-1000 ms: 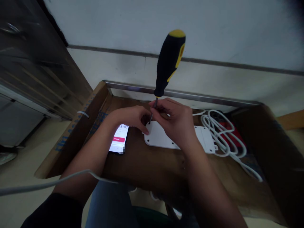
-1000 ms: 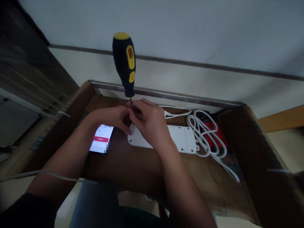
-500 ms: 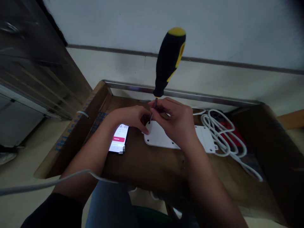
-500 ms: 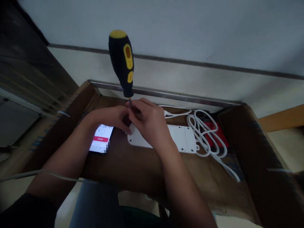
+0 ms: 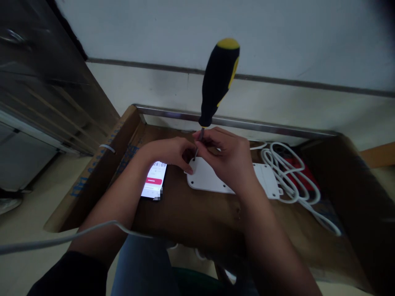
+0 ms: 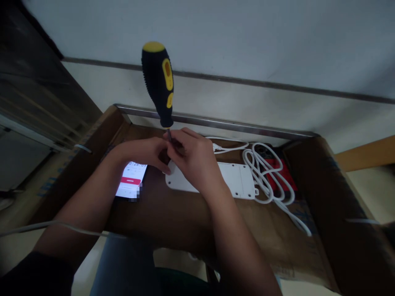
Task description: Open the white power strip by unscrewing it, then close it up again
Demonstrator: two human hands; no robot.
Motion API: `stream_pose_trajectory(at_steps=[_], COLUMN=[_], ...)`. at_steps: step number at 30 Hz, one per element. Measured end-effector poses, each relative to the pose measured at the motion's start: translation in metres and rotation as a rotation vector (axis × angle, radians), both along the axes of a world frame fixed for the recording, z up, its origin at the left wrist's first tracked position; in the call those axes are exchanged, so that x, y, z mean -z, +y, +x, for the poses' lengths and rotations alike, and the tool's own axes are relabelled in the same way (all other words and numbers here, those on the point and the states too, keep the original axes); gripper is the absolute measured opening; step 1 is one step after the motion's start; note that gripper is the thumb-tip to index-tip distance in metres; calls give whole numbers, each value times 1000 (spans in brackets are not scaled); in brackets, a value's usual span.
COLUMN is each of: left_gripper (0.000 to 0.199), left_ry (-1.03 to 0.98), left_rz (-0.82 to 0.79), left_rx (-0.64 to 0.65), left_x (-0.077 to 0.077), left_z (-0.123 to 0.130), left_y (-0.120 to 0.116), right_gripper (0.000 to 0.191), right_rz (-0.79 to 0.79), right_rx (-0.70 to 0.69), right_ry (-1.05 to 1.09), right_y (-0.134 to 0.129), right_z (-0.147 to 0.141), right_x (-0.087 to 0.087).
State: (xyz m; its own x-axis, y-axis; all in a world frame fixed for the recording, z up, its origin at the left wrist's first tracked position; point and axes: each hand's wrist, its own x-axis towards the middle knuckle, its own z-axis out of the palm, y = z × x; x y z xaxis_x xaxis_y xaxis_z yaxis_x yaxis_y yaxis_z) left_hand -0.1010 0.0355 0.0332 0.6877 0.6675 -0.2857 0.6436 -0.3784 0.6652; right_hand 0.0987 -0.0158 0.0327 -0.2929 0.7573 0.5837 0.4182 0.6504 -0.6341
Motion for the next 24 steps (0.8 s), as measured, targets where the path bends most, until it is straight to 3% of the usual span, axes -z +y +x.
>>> stream_pose_trajectory(at_steps=[5,9,11,17,20,24], left_gripper=[25,21,20,25,27,37], left_ry=[-269,-340,-341,-334,-310,-76], left_rz=[-24,1,6,65,52,-13], left_rx=[1,-61,-104,-157,-131,-23], left_x=[-6,-10,-10,-4,-3,-4], left_z=[-6,-4,-1,5,3,0], left_y=[2,0,-1,0,0,0], right_gripper=[14,7,6,8,9,10], right_rz=[-48,-4,25,-85,-48,-31], right_rx=[-20,17,57,69,75,69], right_ry=[-24,-22,24,63,43,4], right_y=[-1,0,0,2,4,4], right_z=[1,-1,-2,-4,-3,-2], right_x=[-5,-5,-2,4,4,4])
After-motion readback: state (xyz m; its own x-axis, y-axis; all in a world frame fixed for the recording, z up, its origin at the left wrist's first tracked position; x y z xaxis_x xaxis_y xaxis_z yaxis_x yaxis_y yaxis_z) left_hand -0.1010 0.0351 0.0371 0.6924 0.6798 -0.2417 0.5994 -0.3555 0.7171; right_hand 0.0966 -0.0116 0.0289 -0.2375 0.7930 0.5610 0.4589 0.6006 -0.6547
